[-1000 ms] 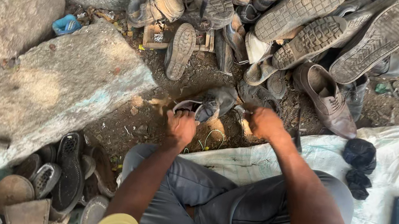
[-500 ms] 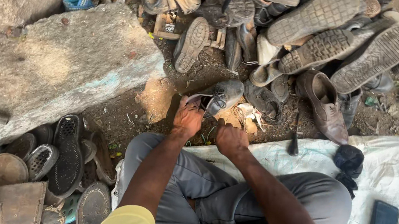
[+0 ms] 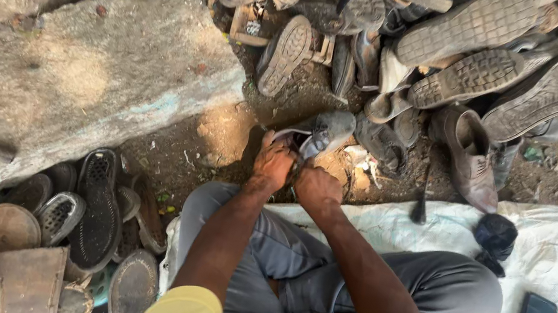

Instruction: The person sits on a sack and uses a knife to scrape and separate the sole from the upper of several worn shoes. They handle each shoe individually, prying at the seam and occasionally turning the shoe to access different areas.

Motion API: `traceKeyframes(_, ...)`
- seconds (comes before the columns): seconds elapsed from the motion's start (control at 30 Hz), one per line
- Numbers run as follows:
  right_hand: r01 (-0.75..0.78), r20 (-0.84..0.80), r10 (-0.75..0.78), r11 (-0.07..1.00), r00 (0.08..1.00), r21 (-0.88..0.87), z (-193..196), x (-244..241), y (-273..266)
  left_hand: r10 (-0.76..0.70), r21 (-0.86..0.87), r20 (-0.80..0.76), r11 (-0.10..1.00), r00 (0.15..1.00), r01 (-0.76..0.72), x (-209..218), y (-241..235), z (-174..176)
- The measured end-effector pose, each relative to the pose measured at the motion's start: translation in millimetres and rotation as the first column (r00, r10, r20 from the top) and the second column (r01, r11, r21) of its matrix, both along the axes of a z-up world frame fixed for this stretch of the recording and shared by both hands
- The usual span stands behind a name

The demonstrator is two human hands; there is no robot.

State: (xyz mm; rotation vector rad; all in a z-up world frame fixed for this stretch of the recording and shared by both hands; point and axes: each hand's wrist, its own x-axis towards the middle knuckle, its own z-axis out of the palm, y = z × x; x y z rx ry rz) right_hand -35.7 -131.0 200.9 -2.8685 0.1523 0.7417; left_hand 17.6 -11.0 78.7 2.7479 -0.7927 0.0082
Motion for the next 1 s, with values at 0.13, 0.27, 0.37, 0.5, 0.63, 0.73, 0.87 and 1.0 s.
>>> traceKeyframes(0.13, 0.042, -0.148, -0.043, 0.999, 0.988, -0.010, 9.0, -40.7, -9.1, 0.041, 0.051, -0.198, 0.998, 0.979, -0.032, -4.8, -2.5, 11.4)
traceKeyframes(0.27, 0.049, -0.102, -0.053, 0.998, 0.993, -0.038, -14.2, -56.1, -14.9, 0.041, 0.122, -0.251, 0.992, 0.967, -0.011, 1.6, -4.5, 16.4)
traceKeyframes(0.37, 0.040, 0.026, -0.039, 0.999, 0.999, -0.007, -54.1, -35.9, -13.9, 0.035, -0.023, 0.039, 0.999, 0.999, -0.034, 6.9, -2.9, -6.4)
traceKeyframes(0.5, 0.100, -0.059, -0.099, 0.995, 0.993, 0.011, -76.3, -14.1, -6.3, 0.008, 0.048, 0.029, 0.999, 1.000, -0.010, 1.4, -1.9, -18.3)
traceKeyframes(0.63, 0.059, 0.005, -0.060, 0.998, 0.998, 0.030, -73.3, -33.0, -19.9, 0.012, 0.037, -0.087, 0.999, 0.996, -0.009, -0.2, -3.2, 5.8)
traceKeyframes(0.73, 0.093, -0.023, -0.092, 0.994, 0.995, 0.061, -59.3, -58.9, -21.4, 0.038, 0.048, -0.169, 0.998, 0.985, -0.030, -2.1, -4.5, 16.6)
traceKeyframes(0.87, 0.168, -0.194, -0.155, 0.984, 0.969, 0.054, -34.2, -56.0, -14.0, 0.003, 0.065, -0.155, 0.998, 0.988, 0.007, 3.9, -5.0, 20.9)
traceKeyframes(1.0, 0.073, -0.058, -0.072, 0.997, 0.996, 0.017, -76.7, -30.7, -8.2, -0.031, 0.068, -0.085, 0.997, 0.996, 0.037, 2.5, -0.8, 7.6)
